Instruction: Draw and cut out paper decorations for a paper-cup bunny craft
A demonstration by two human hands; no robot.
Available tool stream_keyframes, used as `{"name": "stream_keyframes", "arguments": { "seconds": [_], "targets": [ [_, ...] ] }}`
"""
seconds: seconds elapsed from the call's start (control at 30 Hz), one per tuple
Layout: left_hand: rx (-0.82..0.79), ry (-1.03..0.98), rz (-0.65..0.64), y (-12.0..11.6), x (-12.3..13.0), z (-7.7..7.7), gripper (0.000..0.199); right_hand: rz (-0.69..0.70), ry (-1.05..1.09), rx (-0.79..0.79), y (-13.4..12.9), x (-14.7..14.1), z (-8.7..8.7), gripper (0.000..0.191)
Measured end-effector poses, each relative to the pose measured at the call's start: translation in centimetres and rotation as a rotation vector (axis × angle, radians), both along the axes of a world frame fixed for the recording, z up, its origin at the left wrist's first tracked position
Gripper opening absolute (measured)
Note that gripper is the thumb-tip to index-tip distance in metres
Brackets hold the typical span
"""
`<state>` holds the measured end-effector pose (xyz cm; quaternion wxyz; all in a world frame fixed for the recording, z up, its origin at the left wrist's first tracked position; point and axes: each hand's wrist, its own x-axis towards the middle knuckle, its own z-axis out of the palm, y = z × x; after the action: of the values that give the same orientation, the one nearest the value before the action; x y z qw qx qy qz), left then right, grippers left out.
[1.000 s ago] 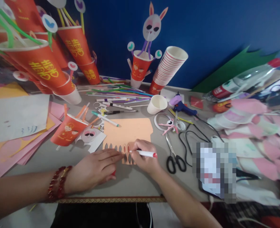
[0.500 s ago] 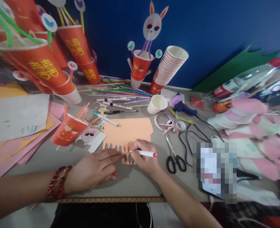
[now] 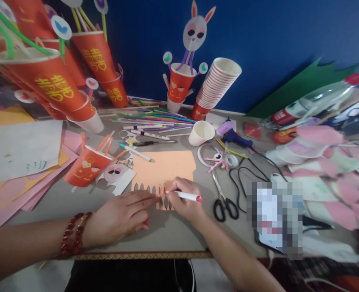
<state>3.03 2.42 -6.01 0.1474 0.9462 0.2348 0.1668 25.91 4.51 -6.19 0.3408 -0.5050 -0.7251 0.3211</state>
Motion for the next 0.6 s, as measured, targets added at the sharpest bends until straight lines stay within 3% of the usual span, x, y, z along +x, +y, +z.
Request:
{"name": "stream_keyframes", "arguments": {
  "seconds": [0.6],
  "targets": [
    [-0.003,-0.010,-0.007,0.08,0.05,0.37,0.019,-0.031,-0.015,-0.003,0.00,-0.11,-0.25,0.020]
  ]
}}
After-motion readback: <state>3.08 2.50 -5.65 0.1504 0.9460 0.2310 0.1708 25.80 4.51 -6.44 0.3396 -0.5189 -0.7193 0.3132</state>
